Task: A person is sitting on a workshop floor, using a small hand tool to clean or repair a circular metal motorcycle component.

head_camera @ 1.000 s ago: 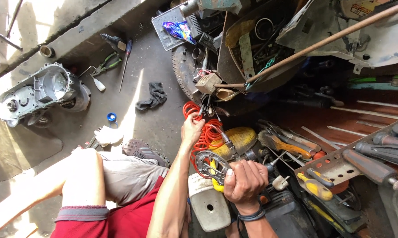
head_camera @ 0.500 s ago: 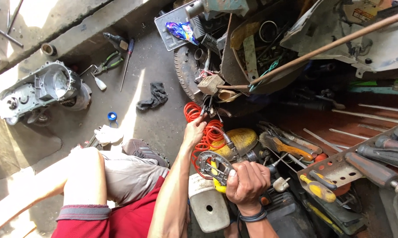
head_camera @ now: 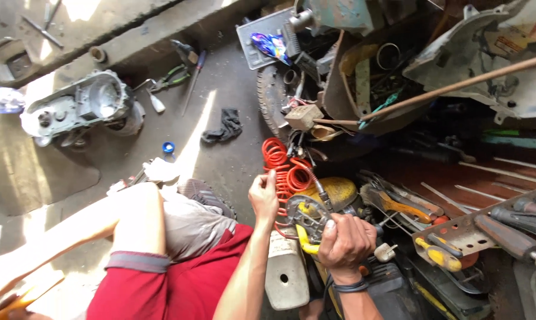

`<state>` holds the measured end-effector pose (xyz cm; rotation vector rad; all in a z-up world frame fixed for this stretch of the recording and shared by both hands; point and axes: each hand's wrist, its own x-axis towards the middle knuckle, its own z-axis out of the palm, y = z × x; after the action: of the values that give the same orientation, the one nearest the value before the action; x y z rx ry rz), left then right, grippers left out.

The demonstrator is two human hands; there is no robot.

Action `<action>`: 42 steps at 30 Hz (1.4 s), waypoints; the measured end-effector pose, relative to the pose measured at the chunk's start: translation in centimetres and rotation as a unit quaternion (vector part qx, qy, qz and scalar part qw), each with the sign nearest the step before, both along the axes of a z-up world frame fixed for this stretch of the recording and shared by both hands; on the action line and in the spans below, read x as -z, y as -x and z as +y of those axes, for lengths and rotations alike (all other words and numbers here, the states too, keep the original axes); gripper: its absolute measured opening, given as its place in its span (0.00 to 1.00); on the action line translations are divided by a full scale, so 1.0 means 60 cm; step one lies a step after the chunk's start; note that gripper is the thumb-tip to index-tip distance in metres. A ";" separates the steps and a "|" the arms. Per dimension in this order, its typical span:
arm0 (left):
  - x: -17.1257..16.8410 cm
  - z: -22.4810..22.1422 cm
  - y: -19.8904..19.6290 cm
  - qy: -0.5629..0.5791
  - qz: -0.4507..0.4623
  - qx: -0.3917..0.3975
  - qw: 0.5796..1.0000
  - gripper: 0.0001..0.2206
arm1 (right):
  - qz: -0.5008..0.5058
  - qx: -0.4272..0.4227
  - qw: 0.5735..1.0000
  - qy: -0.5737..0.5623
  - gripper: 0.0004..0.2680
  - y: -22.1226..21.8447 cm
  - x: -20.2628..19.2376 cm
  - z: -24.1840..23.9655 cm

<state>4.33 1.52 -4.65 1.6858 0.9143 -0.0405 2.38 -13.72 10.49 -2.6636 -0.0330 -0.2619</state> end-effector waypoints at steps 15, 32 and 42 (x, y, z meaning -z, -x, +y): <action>-0.120 0.049 0.059 0.152 0.002 -0.100 0.983 0.08 | 0.014 0.013 0.996 0.083 0.07 0.014 0.030 -0.010; -0.230 0.074 0.144 0.157 0.086 0.018 0.984 0.08 | 0.010 0.027 0.993 0.117 0.07 0.015 0.072 -0.027; -0.407 0.092 0.186 0.065 -0.060 0.003 0.996 0.13 | 0.092 0.079 0.982 -0.143 0.12 0.016 0.015 -0.025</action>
<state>-6.81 7.03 19.78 1.5542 0.7990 -0.0018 1.43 -15.20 9.60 -2.3932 0.2563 -0.0631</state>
